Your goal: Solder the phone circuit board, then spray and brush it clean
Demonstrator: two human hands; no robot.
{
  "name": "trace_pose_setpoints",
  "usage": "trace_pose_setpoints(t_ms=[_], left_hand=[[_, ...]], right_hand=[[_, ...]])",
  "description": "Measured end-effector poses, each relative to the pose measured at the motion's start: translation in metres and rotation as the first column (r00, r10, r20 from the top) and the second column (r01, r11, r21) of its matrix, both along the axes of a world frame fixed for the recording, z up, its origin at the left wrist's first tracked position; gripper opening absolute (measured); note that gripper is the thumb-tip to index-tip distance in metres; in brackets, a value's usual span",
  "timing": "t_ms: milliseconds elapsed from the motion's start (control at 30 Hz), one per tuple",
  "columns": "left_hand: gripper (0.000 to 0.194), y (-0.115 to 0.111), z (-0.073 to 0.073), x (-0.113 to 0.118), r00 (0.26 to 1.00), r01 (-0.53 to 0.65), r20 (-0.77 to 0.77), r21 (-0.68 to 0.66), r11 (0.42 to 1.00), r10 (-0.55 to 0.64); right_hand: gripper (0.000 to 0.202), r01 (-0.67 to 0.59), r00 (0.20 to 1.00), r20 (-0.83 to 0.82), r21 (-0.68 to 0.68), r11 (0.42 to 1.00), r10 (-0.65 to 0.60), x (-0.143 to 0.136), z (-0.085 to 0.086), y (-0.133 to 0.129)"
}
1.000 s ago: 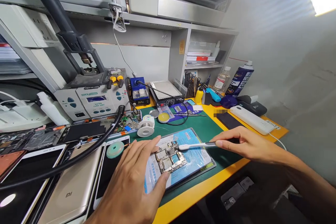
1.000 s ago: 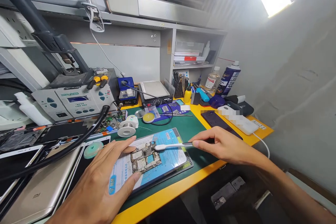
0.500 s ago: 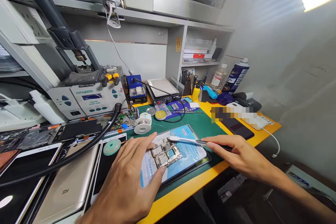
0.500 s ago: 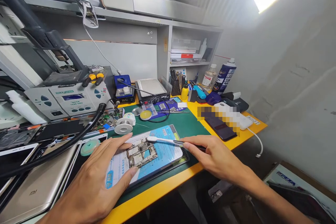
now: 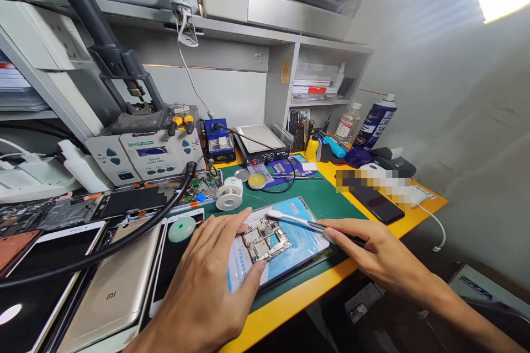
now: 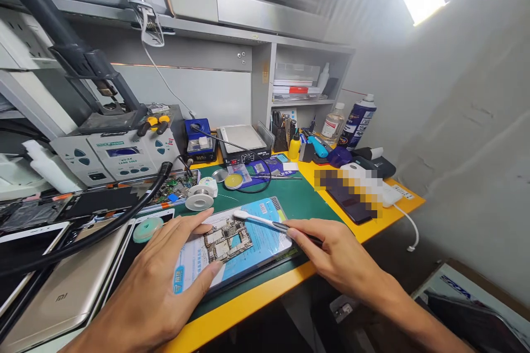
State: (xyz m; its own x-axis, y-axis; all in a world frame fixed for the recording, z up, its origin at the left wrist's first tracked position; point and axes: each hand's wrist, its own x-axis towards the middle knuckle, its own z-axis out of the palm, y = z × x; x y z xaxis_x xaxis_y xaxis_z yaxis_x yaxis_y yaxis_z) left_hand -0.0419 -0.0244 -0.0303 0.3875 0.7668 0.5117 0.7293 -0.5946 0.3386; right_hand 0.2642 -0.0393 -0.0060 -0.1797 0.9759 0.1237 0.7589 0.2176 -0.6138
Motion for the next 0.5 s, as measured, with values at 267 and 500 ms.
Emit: trace_pose_setpoints(t_ms=[267,500], left_hand=[[0.056,0.001,-0.002,0.0,1.0,-0.005,-0.002,-0.037,0.999,0.005],[0.056,0.002,-0.004,-0.001,1.0,-0.007,0.004,-0.041,0.999,0.007]], right_hand=[[0.033,-0.06,0.996,0.075,0.056,0.997,0.056,0.019,0.007,-0.027],[0.034,-0.049,0.997,0.06,0.111,0.993,0.043,0.0,-0.009,-0.026]])
